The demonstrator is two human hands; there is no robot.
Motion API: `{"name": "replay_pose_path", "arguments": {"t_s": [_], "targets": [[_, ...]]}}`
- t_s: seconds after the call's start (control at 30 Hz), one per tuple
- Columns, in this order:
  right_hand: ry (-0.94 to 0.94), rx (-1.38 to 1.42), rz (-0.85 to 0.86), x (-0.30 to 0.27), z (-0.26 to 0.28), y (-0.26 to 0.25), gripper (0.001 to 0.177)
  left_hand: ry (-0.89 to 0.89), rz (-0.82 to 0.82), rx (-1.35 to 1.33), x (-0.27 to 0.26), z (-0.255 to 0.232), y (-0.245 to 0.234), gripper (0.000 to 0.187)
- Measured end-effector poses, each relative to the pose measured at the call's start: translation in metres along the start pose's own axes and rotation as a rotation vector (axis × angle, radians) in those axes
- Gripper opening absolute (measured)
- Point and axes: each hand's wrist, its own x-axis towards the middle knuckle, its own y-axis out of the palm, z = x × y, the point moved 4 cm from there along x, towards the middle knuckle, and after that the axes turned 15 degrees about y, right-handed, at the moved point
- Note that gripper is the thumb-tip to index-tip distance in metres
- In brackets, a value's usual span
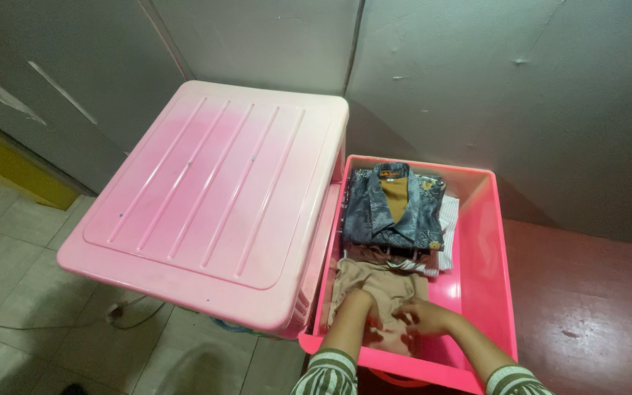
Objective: The person folds a beige long-sleeved shirt on a red table, then places it into a pink plastic bin. The person then picks up a patterned shirt and begins buttoning it.
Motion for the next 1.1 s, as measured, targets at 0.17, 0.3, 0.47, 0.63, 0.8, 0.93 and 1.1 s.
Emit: {"name": "replay_pose_path", "arguments": {"t_s": [0.17,0.3,0.47,0.63,0.8,0.93,1.1], "targets": [[0.086,-0.042,-0.301,0.007,-0.007,-0.014,0.068,0.004,0.011,-0.002,0.002,0.009,0.006,0.028],[0.121,-0.041,0.029,-0.010,0.009,-0.012,0.079,0.027,-0.015,0.013,-0.009,0.010,-0.005,0.029],[0.148,0.054,-0.430,-0.054,0.036,-0.063,0.066,0.083,-0.206,0.060,-0.056,-0.022,-0.058,0.031],[0.026,0.137,-0.775,-0.128,0.040,-0.119,0.059,0.211,-0.598,0.084,-0.139,-0.109,-0.122,0.032],[-0.016,0.314,-1.176,-0.224,0.007,-0.145,0.040,0.510,-0.989,0.168,-0.203,-0.208,-0.138,0.027],[0.127,0.350,-1.324,-0.299,-0.042,-0.136,0.035,0.726,-1.092,0.166,-0.223,-0.288,-0.125,0.021],[0.350,0.450,-1.481,-0.382,-0.133,-0.096,0.031,0.995,-1.108,0.206,-0.229,-0.395,-0.089,0.014]]}}
